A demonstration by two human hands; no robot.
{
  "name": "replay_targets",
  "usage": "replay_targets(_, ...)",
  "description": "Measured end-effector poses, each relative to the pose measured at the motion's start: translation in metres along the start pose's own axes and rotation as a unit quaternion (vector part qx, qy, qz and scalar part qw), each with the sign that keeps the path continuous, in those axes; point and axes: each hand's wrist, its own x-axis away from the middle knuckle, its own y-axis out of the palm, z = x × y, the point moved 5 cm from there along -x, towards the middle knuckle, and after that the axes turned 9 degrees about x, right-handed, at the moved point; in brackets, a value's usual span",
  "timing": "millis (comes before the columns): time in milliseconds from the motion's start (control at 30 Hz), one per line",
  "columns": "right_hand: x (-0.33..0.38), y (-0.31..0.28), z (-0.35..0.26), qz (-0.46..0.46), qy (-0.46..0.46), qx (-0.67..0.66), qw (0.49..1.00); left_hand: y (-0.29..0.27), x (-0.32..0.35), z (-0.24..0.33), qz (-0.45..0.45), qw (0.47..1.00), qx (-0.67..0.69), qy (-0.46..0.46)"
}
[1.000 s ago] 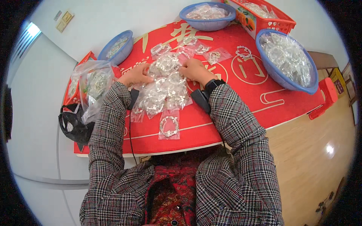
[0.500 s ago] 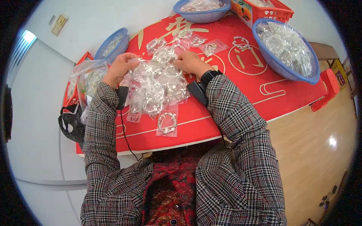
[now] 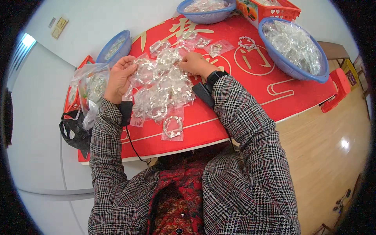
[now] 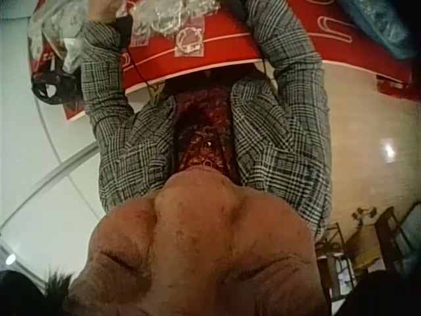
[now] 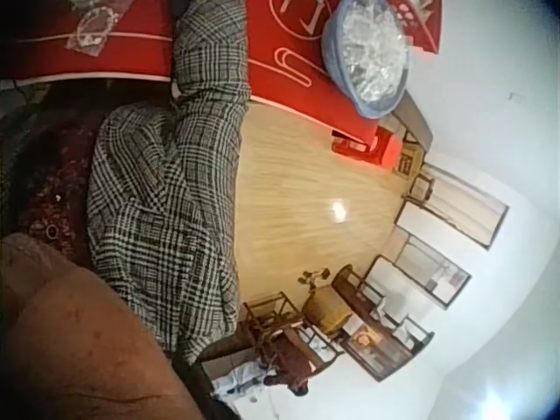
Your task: Assembling or sorting small clear plastic components at a table.
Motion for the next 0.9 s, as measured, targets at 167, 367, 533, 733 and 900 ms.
replay_targets(167,0.001,-0.002,-0.002,-0.002,0.000,0.011,1.000,0.019,0.001,-0.010,-0.021,1.000,0.007,0.008)
replay_targets(367,0.002,-0.002,0.001,0.012,-0.005,0.008,1.000,0.040,-0.001,-0.011,-0.022,0.999,0.022,0.013)
replay_targets(533,0.000,-0.001,0.000,0.004,0.002,0.016,1.000,0.036,-0.007,-0.020,-0.017,1.000,0.003,0.009)
replay_targets(733,-0.002,-0.003,0.000,0.039,-0.028,0.045,0.998,0.025,-0.002,-0.036,-0.009,0.985,-0.174,0.016)
replay_targets(900,-0.001,-0.003,-0.002,0.008,0.017,0.054,0.998,0.010,0.003,-0.041,0.008,0.951,-0.308,0.038)
